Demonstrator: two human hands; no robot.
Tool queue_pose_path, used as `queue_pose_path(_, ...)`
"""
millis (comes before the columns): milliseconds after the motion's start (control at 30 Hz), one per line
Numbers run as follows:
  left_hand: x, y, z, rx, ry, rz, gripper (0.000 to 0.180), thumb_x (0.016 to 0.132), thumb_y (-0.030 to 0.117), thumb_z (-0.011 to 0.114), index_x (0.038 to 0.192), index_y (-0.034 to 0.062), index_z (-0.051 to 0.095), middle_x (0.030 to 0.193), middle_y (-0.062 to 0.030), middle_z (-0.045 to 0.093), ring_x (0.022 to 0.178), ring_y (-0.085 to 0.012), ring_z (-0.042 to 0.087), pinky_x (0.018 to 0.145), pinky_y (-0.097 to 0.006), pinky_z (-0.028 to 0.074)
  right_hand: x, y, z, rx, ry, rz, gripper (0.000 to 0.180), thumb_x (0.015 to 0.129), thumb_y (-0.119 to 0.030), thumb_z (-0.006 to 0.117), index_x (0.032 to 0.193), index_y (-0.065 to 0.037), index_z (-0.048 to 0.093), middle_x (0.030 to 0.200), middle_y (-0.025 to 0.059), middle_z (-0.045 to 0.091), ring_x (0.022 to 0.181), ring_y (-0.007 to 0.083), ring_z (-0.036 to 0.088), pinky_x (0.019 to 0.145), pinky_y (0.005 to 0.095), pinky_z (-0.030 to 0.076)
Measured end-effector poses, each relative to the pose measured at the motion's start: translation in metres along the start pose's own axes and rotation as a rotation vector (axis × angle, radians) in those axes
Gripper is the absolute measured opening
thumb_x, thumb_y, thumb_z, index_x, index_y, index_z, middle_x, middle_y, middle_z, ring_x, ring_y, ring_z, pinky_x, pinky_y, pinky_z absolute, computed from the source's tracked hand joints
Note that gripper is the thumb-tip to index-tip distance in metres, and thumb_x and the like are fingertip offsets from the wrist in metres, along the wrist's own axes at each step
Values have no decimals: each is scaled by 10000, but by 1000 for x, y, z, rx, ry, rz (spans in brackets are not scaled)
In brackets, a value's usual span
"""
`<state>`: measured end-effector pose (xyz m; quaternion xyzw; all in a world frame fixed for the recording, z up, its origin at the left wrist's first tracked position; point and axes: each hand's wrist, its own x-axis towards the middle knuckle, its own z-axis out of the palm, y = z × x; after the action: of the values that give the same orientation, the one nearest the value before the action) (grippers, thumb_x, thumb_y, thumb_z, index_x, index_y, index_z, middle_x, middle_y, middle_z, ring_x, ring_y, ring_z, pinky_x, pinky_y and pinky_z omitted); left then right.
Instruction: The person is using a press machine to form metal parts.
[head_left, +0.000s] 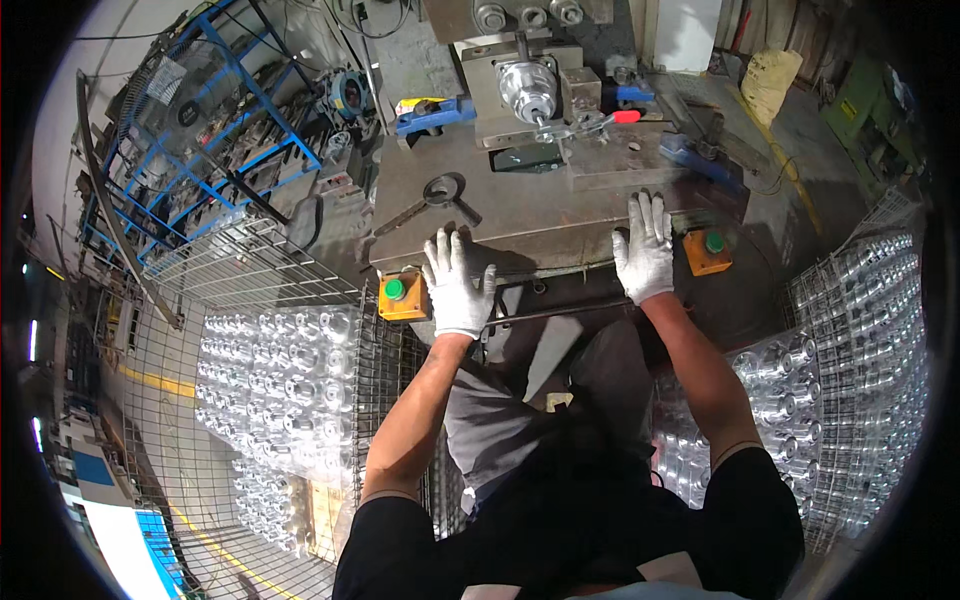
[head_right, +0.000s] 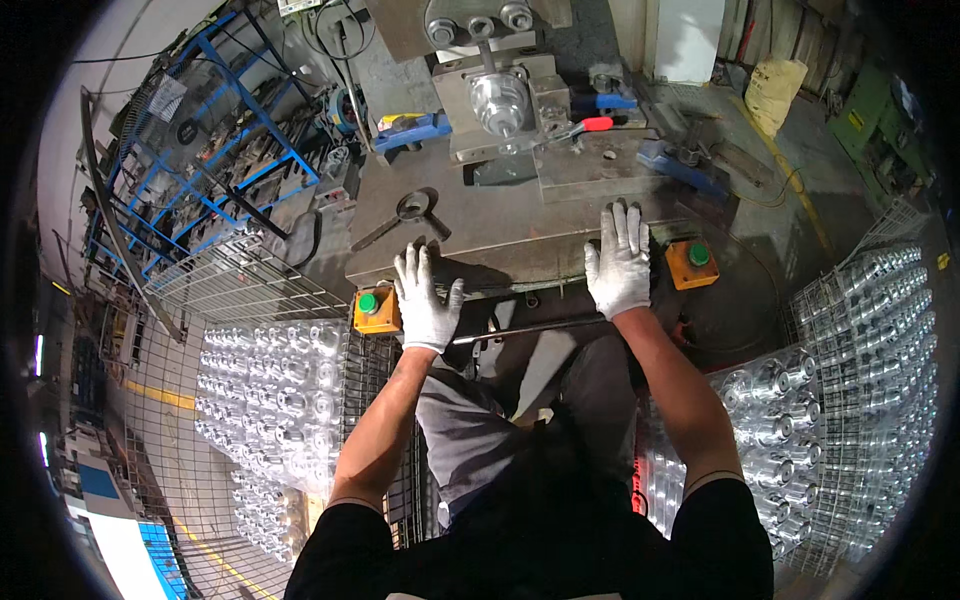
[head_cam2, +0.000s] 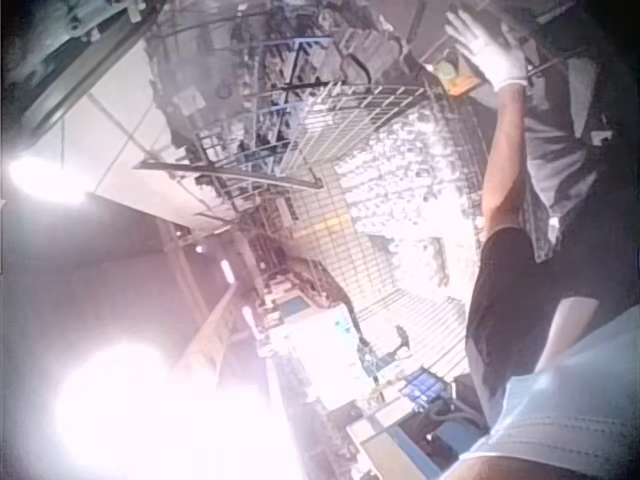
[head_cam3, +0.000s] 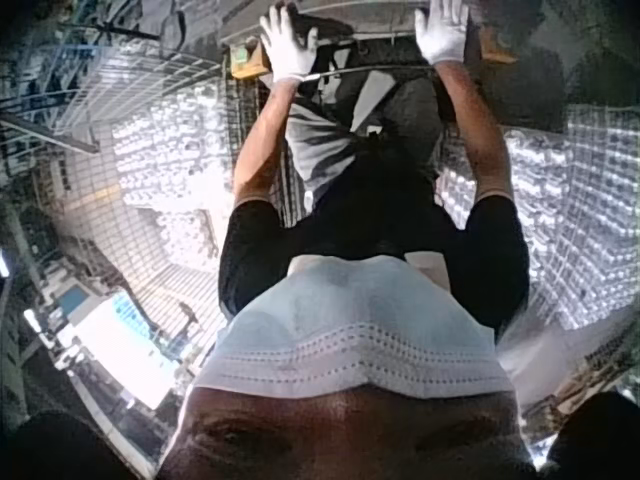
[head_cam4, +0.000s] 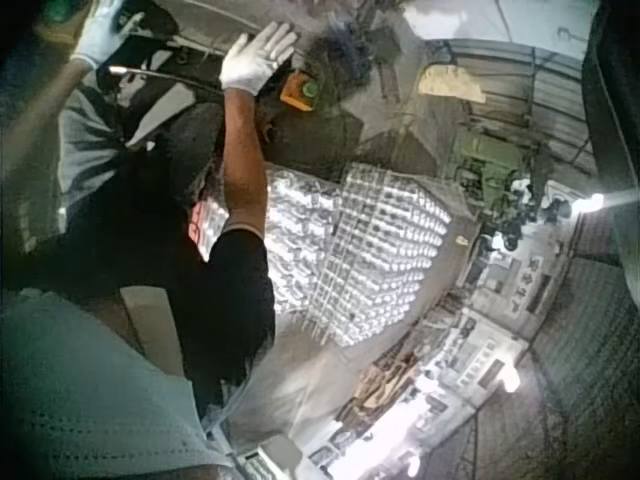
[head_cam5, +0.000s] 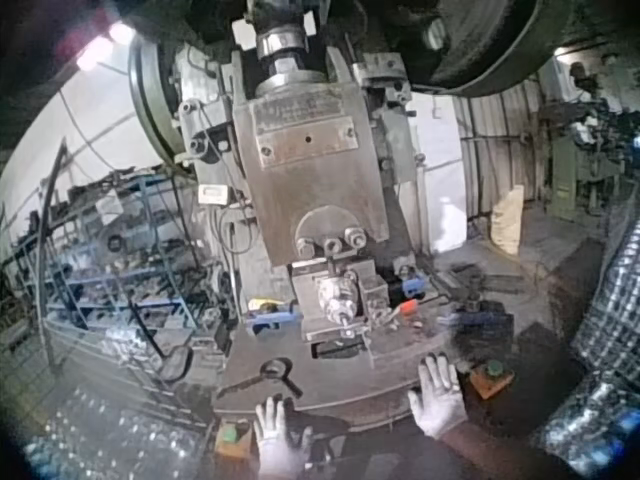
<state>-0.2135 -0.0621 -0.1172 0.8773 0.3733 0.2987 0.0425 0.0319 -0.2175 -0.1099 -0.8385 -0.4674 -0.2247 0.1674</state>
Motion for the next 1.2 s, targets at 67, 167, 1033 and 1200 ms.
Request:
queue_pose_path(67,-1,0,1,-3,5,-12,760,783,303,651,1374,-1,283,1440,-221,245,1331,-462,181,1057,-542,222,1,-4,-5,-4,31,2,576,878,-309,483,1338,16,362,1415,172,325,1345,346,227,1107,447,166)
queue_pose_path(167,0,1,2,-12,21,-9,760,782,295,653,1374,-2,282,1444,-219,239,1330,-465,177,1055,-542,227,24,-7,-14,37,-59,57,532,884,-294,482,1306,18,394,1373,194,366,1291,371,302,1083,447,225)
queue_pose_path(1033,-17,14,-19,-446,238,-118,504,841,217,599,1291,44,449,1348,-225,406,1282,-409,340,1070,-444,273,109,-97,-23,1524,-496,541,749,874,-383,602,1428,-56,219,1161,186,540,951,252,608,809,362,513)
queue_pose_path(1200,-90,-5,-66,-659,369,-215,334,807,89,628,1124,8,557,1145,-176,549,1064,-319,545,900,-367,438,205,-115,52,1561,-212,701,477,858,-265,654,1250,-74,460,1143,129,501,980,234,545,883,382,468)
